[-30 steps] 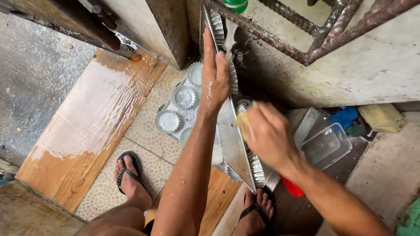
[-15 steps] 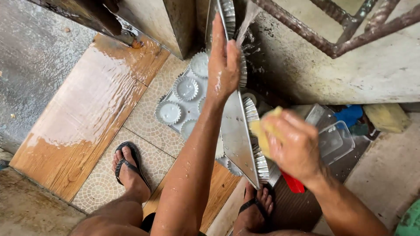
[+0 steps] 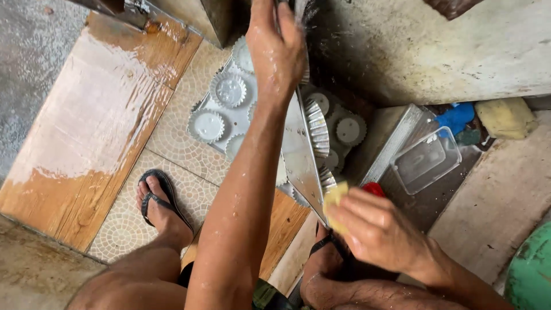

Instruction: The person washes a metal baking tray and a muffin tin under running water. They use a yellow sponge to scrub the tray and a red brush to clean each cup of the muffin tin, then rinse both items thoroughly.

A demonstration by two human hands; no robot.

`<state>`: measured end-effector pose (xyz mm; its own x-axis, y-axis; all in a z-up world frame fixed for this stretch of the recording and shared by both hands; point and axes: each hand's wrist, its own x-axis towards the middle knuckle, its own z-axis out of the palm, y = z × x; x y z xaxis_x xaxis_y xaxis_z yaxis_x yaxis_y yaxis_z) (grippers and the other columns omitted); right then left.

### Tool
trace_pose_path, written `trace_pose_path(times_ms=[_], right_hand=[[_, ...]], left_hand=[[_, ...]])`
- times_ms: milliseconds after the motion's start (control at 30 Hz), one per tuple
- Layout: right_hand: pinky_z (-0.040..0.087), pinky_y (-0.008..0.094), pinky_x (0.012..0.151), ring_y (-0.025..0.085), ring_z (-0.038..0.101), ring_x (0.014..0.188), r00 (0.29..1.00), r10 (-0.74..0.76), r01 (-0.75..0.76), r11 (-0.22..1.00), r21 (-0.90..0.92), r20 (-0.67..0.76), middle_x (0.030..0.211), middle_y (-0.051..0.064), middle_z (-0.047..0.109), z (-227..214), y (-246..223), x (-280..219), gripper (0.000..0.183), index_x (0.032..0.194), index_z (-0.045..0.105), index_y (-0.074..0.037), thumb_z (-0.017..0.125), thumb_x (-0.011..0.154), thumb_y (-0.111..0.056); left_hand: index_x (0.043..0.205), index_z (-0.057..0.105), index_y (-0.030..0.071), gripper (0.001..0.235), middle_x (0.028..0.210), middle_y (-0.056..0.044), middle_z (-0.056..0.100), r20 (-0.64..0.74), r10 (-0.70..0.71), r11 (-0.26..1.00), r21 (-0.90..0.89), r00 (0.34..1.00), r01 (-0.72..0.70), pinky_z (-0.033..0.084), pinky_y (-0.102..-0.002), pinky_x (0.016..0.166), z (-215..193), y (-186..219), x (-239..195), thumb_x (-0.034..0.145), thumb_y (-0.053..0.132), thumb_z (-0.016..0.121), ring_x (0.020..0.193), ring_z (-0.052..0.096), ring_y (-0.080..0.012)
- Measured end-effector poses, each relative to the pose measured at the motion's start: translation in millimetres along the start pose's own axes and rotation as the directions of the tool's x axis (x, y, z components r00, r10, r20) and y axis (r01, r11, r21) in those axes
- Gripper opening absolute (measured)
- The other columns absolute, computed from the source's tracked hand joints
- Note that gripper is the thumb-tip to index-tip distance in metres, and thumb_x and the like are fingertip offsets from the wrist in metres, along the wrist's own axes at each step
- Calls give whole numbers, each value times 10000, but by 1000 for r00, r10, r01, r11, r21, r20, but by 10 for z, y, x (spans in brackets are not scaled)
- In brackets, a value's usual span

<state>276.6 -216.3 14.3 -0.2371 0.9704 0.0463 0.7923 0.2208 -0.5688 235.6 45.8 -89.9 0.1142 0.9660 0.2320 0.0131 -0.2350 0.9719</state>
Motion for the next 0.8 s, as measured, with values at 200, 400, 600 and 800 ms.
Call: trace_pose_path(times_ms=[200, 400, 600, 800], right_hand=[[563, 268, 578, 183, 612, 642, 997, -63, 66, 996, 54, -51, 758, 90, 640, 222, 295, 47, 177, 861, 664, 1, 600, 851, 166], [462, 324, 571, 210, 531, 637, 956, -37, -3, 991, -137, -292, 735, 107, 596, 11, 319, 521, 167, 843, 628, 36, 715, 898, 168], [463, 315, 553, 202, 510, 674, 999, -16, 17, 999, -31, 37, 814, 73, 635, -141, 254, 112, 190, 830, 641, -40, 718, 819, 134], [479, 388, 695, 296, 579, 728, 970, 191, -196, 980, -24, -150, 834, 131, 652, -470, 302, 107, 42, 918, 671, 30, 632, 910, 46]], left_hand=[[1092, 568, 78, 202, 971, -63, 642, -24, -3, 1000, 15, 1000, 4, 500, -329, 878, 53, 73, 23, 973, 110, 408, 915, 617, -196], [964, 569, 122, 277, 813, -9, 570, -16, -15, 999, 52, 1000, 16, 467, -342, 716, 4, 174, -44, 978, 311, 367, 761, 503, -149], [1096, 608, 122, 243, 965, -28, 734, -65, -8, 995, 103, 998, 14, 569, -335, 853, 76, 47, -77, 1004, 233, 413, 917, 696, -158], [1088, 581, 107, 205, 897, -29, 663, 31, -118, 988, 107, 993, 114, 634, -266, 709, 93, 93, -88, 928, 44, 470, 767, 637, -135]])
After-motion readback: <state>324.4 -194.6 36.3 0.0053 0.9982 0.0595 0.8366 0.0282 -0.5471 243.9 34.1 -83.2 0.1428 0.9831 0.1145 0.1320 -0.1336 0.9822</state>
